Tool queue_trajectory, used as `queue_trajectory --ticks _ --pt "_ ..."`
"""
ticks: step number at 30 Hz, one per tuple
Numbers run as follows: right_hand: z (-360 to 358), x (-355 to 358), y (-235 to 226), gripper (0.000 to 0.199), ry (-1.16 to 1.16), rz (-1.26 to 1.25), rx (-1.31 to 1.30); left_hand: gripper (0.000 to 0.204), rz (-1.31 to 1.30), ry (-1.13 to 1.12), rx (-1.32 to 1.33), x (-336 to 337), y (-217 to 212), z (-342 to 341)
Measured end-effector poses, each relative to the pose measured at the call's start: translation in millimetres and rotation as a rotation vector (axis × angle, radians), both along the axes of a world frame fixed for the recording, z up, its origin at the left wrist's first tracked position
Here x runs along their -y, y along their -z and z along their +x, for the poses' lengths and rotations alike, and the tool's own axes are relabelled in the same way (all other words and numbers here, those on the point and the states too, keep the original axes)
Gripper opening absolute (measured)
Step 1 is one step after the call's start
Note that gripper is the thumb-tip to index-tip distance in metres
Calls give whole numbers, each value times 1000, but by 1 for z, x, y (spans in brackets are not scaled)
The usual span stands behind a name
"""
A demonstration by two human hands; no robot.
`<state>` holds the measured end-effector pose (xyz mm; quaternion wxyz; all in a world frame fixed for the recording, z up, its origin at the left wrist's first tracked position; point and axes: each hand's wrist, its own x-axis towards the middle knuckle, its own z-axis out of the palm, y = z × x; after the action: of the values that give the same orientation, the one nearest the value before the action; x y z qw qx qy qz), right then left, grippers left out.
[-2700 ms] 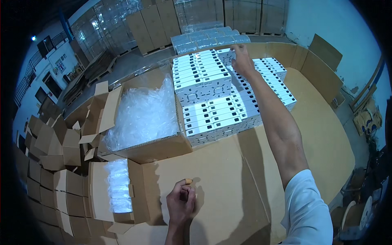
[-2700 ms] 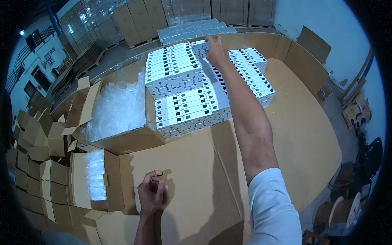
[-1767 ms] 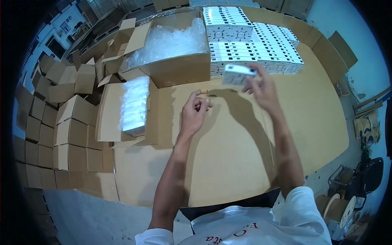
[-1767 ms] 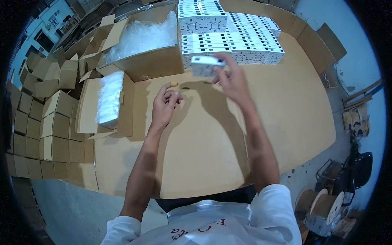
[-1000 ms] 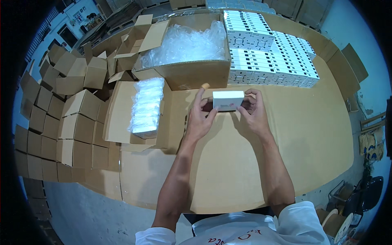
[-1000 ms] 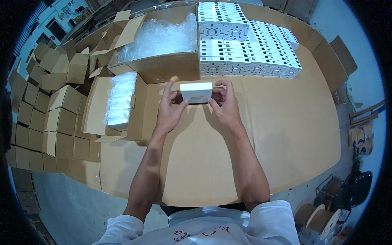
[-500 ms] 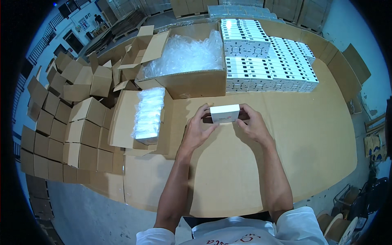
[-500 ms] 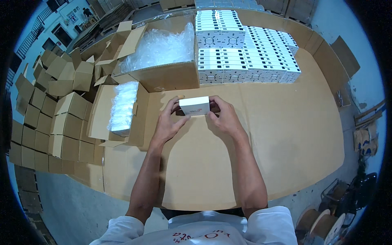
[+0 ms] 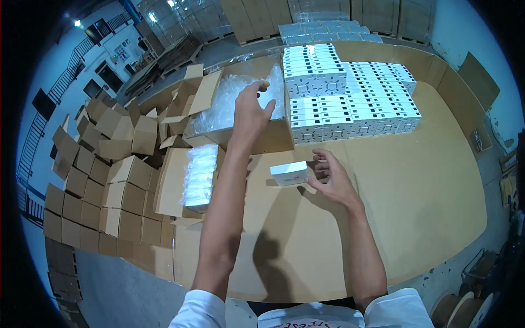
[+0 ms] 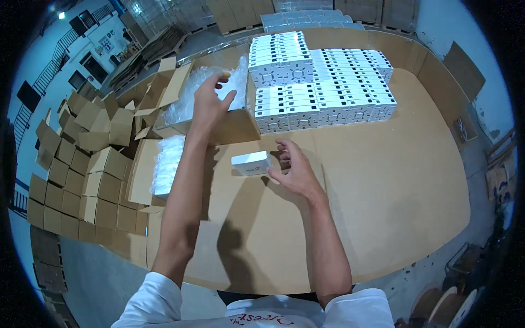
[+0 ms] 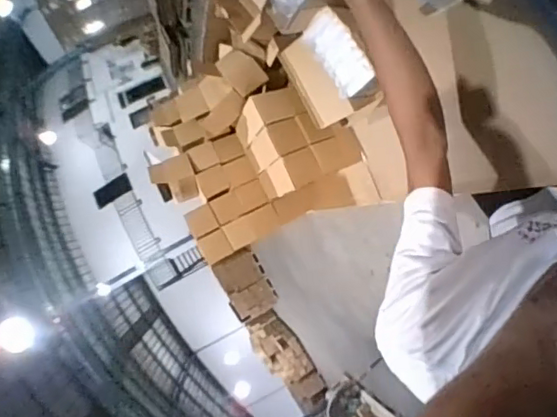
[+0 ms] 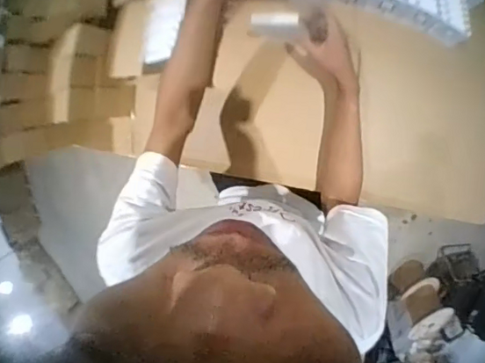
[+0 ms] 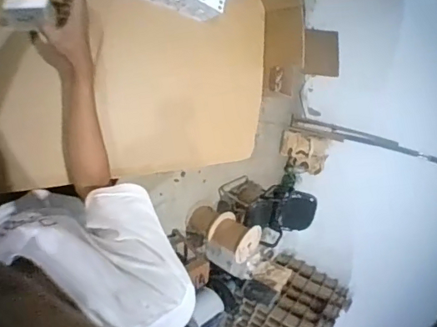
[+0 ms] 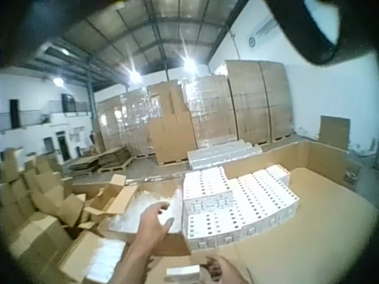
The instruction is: The person is putting small white boxes into plastic bags and then placing them into larger cardboard shipping boxes.
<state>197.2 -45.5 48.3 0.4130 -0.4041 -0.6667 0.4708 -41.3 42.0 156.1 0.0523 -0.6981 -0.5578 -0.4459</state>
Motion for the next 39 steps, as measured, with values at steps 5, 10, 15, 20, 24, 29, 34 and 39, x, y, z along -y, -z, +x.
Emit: queue_trajectory --ticks 5,10,15,20,24,29,34,39 --pt "18 -7 -3 66 -24 25 -26 36 -243 -78 -63 -66 -1 14" --pt "34 -7 -18 61 5 22 -59 38 17 -114 230 -53 -24 6" --pt "46 -12 -14 57 53 17 -215 47 18 234 723 3 -46 25" --pt "40 8 -26 62 -35 -41 -539 43 -37 349 884 97 -16 43" --pt "13 37 -49 74 125 362 -330 40 -159 440 1037 162 31 43" --pt "-16 66 -49 65 132 686 26 47 -253 439 1136 210 85 36" --pt "-38 73 -27 30 12 621 20 65 -256 615 1225 228 93 4" --pt "-65 86 2 16 -68 149 -61 74 -246 610 874 229 124 -35"
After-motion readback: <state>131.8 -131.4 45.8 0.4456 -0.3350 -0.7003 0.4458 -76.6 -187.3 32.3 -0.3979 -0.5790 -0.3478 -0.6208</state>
